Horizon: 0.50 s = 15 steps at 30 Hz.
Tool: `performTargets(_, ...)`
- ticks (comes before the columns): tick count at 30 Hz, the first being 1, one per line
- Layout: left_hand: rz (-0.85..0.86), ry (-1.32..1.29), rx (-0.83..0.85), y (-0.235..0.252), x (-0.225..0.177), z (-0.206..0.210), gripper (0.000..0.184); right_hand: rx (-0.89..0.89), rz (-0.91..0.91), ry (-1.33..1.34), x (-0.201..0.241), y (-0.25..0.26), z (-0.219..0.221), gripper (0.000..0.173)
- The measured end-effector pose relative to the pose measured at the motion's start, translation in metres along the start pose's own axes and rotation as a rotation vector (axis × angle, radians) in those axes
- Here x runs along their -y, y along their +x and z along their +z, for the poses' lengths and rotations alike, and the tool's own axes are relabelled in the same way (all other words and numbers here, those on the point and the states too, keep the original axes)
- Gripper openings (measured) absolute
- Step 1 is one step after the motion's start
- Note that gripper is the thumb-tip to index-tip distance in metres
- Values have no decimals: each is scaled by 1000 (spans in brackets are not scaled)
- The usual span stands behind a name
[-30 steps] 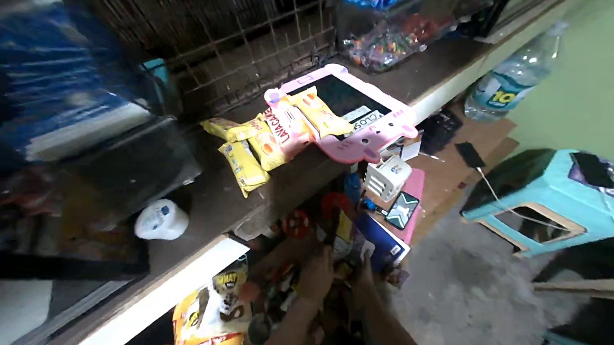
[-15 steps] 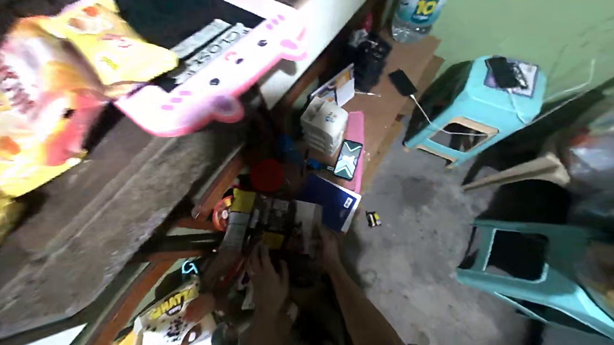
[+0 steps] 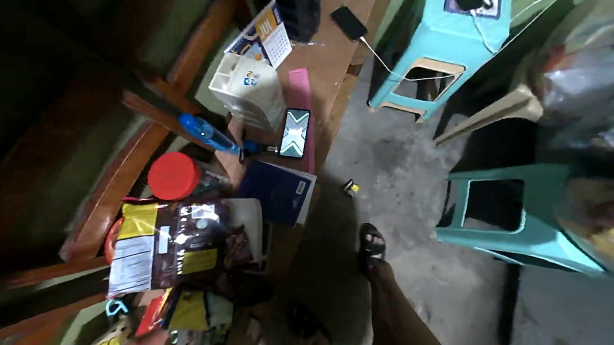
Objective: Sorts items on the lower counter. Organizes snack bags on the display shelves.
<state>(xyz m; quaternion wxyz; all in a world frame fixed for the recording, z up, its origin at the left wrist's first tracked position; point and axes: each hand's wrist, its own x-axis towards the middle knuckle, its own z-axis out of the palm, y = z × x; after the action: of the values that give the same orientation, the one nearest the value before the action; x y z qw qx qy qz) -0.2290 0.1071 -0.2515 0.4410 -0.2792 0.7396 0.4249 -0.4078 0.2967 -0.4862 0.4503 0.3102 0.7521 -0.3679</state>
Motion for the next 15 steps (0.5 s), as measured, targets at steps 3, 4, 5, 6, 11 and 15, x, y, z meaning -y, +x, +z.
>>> performTargets(3, -20, 39, -1, 60, 2, 10, 51, 131, -19, -151, 10, 8, -9, 47)
performTargets(4, -27, 74, -11, 92, 1, 14, 54, 216, -5, -231, 28, 3, -16, 47)
performTargets(5, -43, 102, -10, 127, -6, 16, 57, 282, -10, -304, 40, 5, -22, 46)
performTargets(6, -83, 112, -3, 162, -21, 14, 61, 341, -20, -367, 47, 14, -29, 47)
performTargets(11, -176, -169, -92, 313, -130, -6, 61, 444, -124, -516, 92, 97, -103, 52)
performTargets(15, -151, -356, -59, 417, -186, -4, 56, 173, -105, -396, 147, 186, -183, 43)
